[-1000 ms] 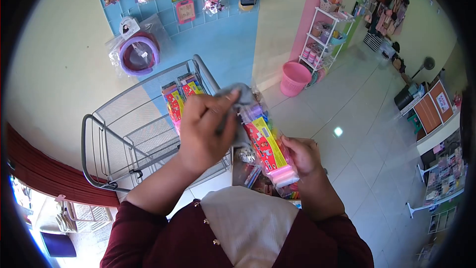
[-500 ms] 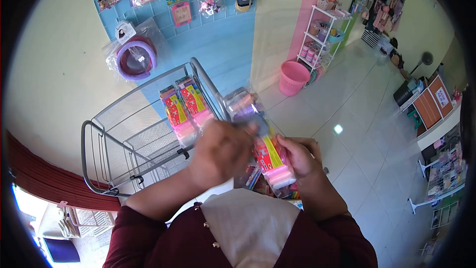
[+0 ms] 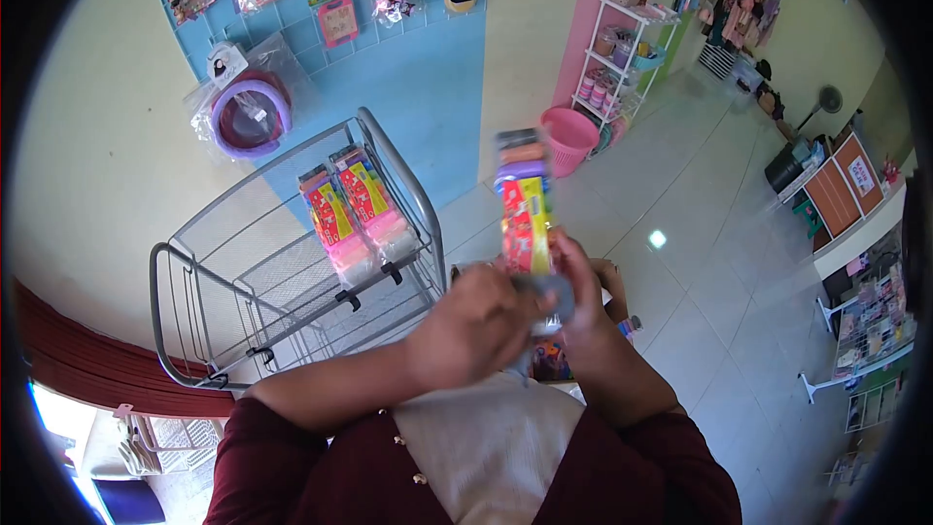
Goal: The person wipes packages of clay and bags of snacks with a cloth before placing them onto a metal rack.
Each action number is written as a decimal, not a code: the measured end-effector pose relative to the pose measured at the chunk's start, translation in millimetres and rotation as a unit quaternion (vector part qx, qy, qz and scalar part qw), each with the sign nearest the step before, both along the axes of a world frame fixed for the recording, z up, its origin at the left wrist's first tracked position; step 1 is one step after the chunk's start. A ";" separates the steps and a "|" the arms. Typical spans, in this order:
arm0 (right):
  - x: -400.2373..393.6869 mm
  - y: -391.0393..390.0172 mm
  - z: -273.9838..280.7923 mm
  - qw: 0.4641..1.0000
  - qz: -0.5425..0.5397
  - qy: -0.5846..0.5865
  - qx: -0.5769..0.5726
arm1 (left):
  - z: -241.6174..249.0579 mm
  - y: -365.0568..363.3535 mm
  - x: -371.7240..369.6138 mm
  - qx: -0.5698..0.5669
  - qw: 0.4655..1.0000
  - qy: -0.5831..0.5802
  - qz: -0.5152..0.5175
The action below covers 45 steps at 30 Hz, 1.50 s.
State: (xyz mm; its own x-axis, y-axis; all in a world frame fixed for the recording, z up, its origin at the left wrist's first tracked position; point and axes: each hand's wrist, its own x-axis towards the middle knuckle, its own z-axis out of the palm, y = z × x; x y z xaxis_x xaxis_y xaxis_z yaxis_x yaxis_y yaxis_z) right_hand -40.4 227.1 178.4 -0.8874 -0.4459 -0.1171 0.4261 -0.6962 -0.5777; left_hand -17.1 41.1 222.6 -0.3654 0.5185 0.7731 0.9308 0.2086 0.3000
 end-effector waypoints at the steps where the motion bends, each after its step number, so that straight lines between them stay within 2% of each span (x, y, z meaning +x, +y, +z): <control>1: -2.4 2.0 -0.5 0.998 -0.047 0.029 -0.009 | 0.4 -1.0 2.2 -0.013 0.998 -0.010 -0.062; 2: -3.5 4.1 -0.9 0.994 -0.094 0.058 -0.018 | 1.1 -2.4 3.2 -0.025 0.992 -0.020 -0.124; 3: -2.0 4.7 -1.0 0.994 -0.096 0.057 -0.018 | -1.5 -7.2 2.0 -0.025 0.991 -0.021 -0.127; 5: 2.7 1.8 -0.1 0.969 -0.077 0.162 -0.171 | -9.3 -16.2 -2.5 0.102 0.977 -0.136 -0.129; 6: 4.6 -1.9 2.9 0.969 -0.078 0.162 -0.171 | -11.8 -14.1 -1.1 0.102 0.977 -0.137 -0.131; 7: 6.3 -7.5 7.3 0.962 -0.143 0.180 -0.145 | -14.0 -10.9 1.1 0.191 0.938 -0.284 -0.054; 8: 6.4 -12.5 9.5 0.951 -0.207 0.197 -0.119 | -15.7 -7.0 1.7 0.274 0.864 -0.421 0.026; 9: 4.8 -15.9 8.0 0.943 -0.236 0.216 -0.093 | -17.3 0.8 1.3 0.317 0.805 -0.501 -0.009; 10: 5.4 -19.6 9.1 0.944 -0.233 0.216 -0.093 | -19.9 7.1 3.6 0.318 0.805 -0.500 -0.007; 12: 7.3 -26.0 13.3 0.917 -0.332 0.220 0.001 | -24.4 16.7 10.3 0.281 0.803 -0.526 0.000; 13: 4.5 -27.9 9.3 0.914 -0.334 0.223 -0.059 | -24.1 19.5 11.0 0.272 0.809 -0.521 0.016; 14: 2.8 -28.7 8.8 0.914 -0.331 0.226 -0.059 | -24.1 21.0 11.4 0.275 0.810 -0.518 0.016; 16: 0.2 -31.9 11.6 0.878 -0.387 0.279 -0.050 | -24.6 22.7 11.5 0.335 0.632 -0.696 -0.056; 18: 2.4 -35.0 18.6 0.878 -0.406 0.254 -0.024 | -24.6 21.7 12.3 0.335 0.617 -0.709 -0.060; 20: 1.2 -34.5 17.7 0.868 -0.433 0.240 0.047 | -26.3 18.5 10.6 0.291 0.723 -0.625 -0.051; 21: -1.5 -31.4 19.6 0.868 -0.433 0.240 0.046 | -23.9 14.2 11.0 0.290 0.723 -0.625 -0.050; 23: -6.7 -16.6 24.5 0.898 -0.373 0.234 0.027 | -17.2 -0.5 12.0 0.129 0.822 -0.549 -0.079; 24: -6.7 -8.0 22.7 0.898 -0.373 0.233 0.027 | -19.2 -10.4 9.9 0.128 0.821 -0.550 -0.079; 26: -9.9 10.4 15.0 0.954 -0.195 0.217 -0.062 | -20.8 -26.6 0.3 0.248 0.854 -0.447 -0.099; 28: -9.1 18.8 10.6 0.960 -0.152 0.229 -0.061 | -7.5 -28.0 -9.3 0.398 0.792 -0.462 -0.023; 30: -5.4 19.7 10.6 0.970 -0.041 0.231 -0.055 | 1.7 -30.5 -19.8 0.385 0.804 -0.454 0.010; 32: -2.1 21.4 9.3 0.973 -0.019 0.228 -0.018 | 4.0 -20.3 -21.0 0.303 0.885 -0.347 0.067; 34: -6.2 28.8 -10.7 0.988 0.076 0.120 -0.057 | 0.8 -8.0 -20.0 0.203 0.942 -0.251 0.088; 35: -10.0 18.3 -19.8 0.979 0.080 0.161 -0.094 | -0.4 1.8 -14.8 0.156 0.963 -0.204 0.080; 36: -12.1 17.6 -20.4 0.979 0.080 0.159 -0.094 | -1.0 7.5 -11.1 0.109 0.979 -0.154 0.071; 37: -13.7 17.3 -20.4 0.979 0.115 0.127 -0.112 | -3.3 7.0 -11.7 0.110 0.979 -0.157 0.072; 38: -14.5 17.3 -20.8 0.975 0.151 0.096 -0.129 | -6.3 7.0 -15.6 0.044 0.999 -0.020 0.018; 39: -14.6 17.4 -24.2 0.975 0.152 0.095 -0.128 | -8.0 7.1 -20.8 -0.023 0.992 0.119 -0.037; 40: -13.8 17.2 -30.9 0.987 0.107 0.108 -0.050 | -8.4 6.2 -26.4 -0.022 0.992 0.118 -0.035; 42: -13.2 15.0 -41.5 0.985 0.018 0.132 0.106 | -6.3 0.7 -41.6 -0.004 0.991 0.127 0.039; 43: -3.1 3.4 -19.9 0.993 -0.007 0.061 0.097 | 8.2 -4.0 -44.4 0.016 0.990 0.101 0.096; 44: 0.3 0.9 -16.0 0.994 -0.004 0.059 0.096 | 21.6 -8.3 -46.1 0.039 0.986 0.078 0.144; 45: 3.1 -0.9 -14.5 0.996 0.005 0.045 0.078 | 23.9 -8.9 -45.3 0.040 0.985 0.079 0.147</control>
